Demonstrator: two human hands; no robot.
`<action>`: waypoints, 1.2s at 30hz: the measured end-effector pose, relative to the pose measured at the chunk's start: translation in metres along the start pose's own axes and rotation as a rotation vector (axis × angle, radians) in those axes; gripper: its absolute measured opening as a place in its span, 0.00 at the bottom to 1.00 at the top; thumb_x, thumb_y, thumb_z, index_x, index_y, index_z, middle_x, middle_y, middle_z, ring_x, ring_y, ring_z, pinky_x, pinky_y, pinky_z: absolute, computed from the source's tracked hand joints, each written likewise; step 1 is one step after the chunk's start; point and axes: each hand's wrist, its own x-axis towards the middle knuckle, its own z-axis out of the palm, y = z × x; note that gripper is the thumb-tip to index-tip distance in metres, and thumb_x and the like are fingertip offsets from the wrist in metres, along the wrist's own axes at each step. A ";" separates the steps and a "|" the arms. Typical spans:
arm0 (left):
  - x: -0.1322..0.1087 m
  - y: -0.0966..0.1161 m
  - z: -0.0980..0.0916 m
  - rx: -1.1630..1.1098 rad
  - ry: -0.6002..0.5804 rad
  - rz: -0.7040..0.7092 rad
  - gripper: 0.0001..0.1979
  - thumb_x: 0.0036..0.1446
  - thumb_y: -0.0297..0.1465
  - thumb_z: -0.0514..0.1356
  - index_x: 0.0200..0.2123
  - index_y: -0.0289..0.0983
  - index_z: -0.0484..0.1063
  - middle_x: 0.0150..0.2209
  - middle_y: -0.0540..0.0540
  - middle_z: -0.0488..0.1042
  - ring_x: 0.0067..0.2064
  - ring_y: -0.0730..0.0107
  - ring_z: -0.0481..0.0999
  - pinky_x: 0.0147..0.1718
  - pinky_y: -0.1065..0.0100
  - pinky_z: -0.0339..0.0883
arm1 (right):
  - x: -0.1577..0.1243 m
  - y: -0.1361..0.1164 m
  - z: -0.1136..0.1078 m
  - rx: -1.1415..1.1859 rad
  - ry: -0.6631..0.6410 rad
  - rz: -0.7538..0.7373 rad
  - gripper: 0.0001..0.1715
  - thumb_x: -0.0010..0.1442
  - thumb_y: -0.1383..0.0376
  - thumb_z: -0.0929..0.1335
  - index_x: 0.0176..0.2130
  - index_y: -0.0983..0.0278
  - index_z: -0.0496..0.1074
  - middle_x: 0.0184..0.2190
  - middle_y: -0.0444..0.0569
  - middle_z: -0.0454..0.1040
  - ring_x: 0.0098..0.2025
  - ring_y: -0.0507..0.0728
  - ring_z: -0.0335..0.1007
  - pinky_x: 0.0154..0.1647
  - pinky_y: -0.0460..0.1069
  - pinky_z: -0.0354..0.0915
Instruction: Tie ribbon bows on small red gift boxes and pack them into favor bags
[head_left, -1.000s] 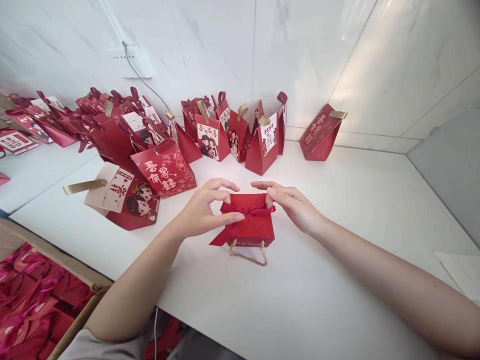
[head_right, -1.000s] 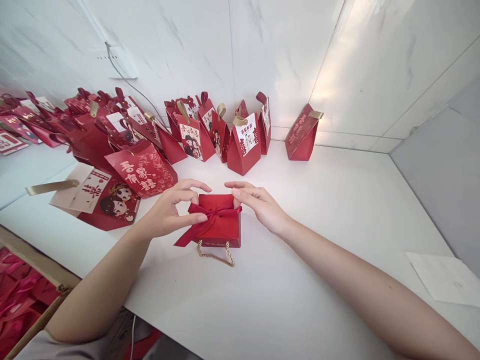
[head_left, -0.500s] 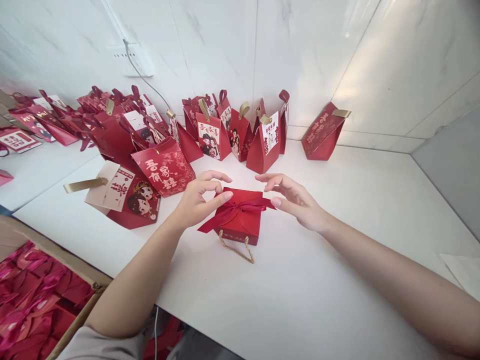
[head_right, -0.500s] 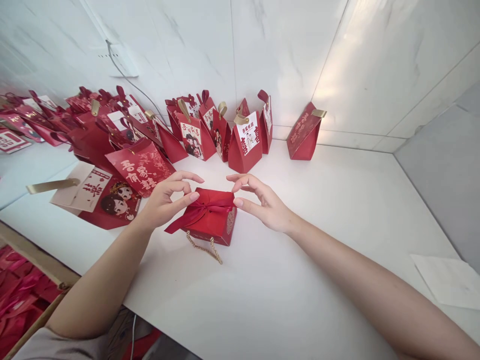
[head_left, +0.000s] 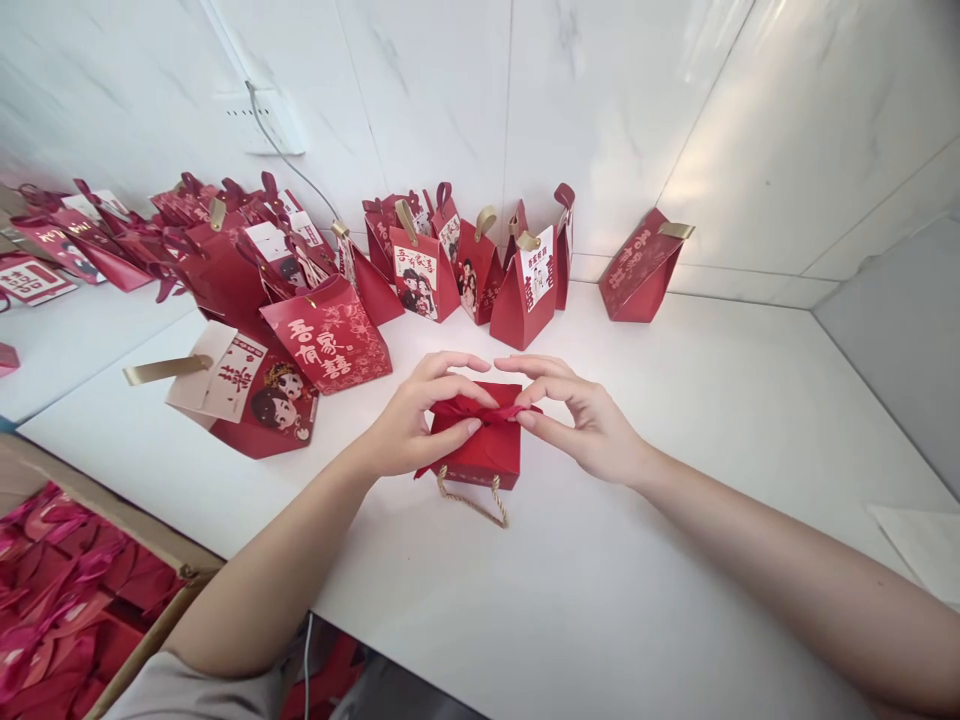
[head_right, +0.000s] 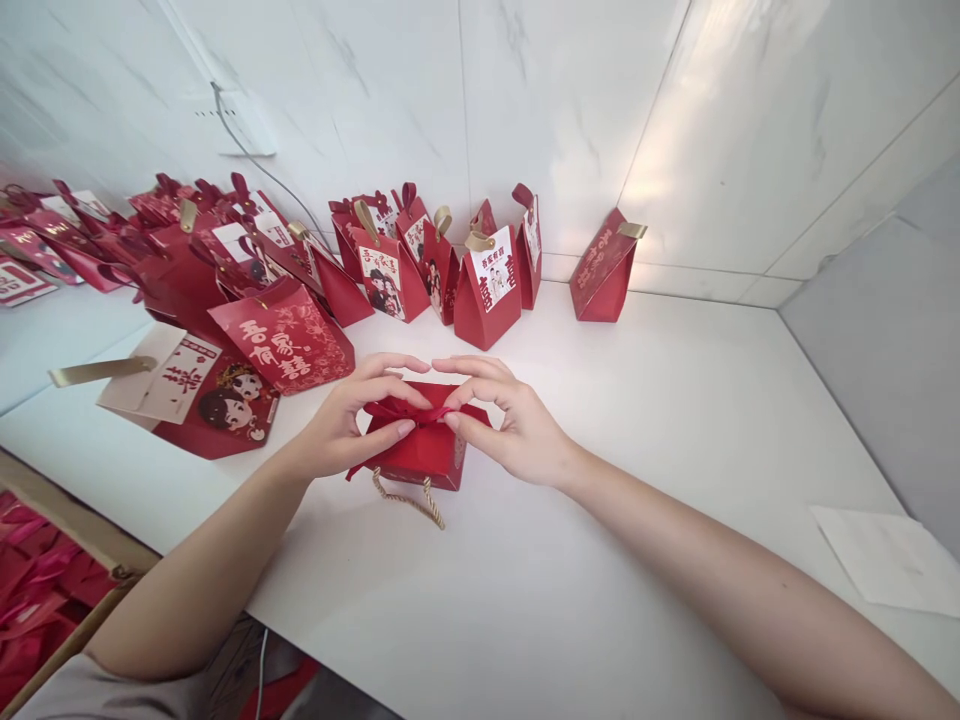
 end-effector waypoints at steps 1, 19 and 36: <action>0.000 0.000 0.001 -0.007 -0.010 0.005 0.09 0.60 0.27 0.59 0.43 0.41 0.75 0.57 0.42 0.66 0.61 0.59 0.65 0.59 0.57 0.63 | 0.000 -0.004 0.001 0.085 -0.031 0.046 0.06 0.63 0.61 0.68 0.36 0.56 0.76 0.61 0.46 0.68 0.65 0.61 0.59 0.65 0.61 0.56; 0.000 0.000 0.013 -0.129 0.140 -0.075 0.06 0.60 0.34 0.61 0.34 0.38 0.76 0.51 0.40 0.72 0.53 0.60 0.73 0.46 0.61 0.71 | -0.004 -0.006 0.004 0.077 -0.055 0.105 0.06 0.62 0.60 0.69 0.41 0.54 0.76 0.63 0.45 0.62 0.69 0.61 0.51 0.67 0.61 0.53; -0.001 0.005 0.016 -0.237 0.154 -0.078 0.06 0.60 0.34 0.61 0.33 0.37 0.70 0.50 0.40 0.72 0.51 0.61 0.72 0.45 0.62 0.69 | -0.007 -0.006 0.015 -0.052 0.099 0.110 0.05 0.63 0.66 0.67 0.37 0.57 0.73 0.57 0.50 0.68 0.61 0.60 0.62 0.61 0.59 0.60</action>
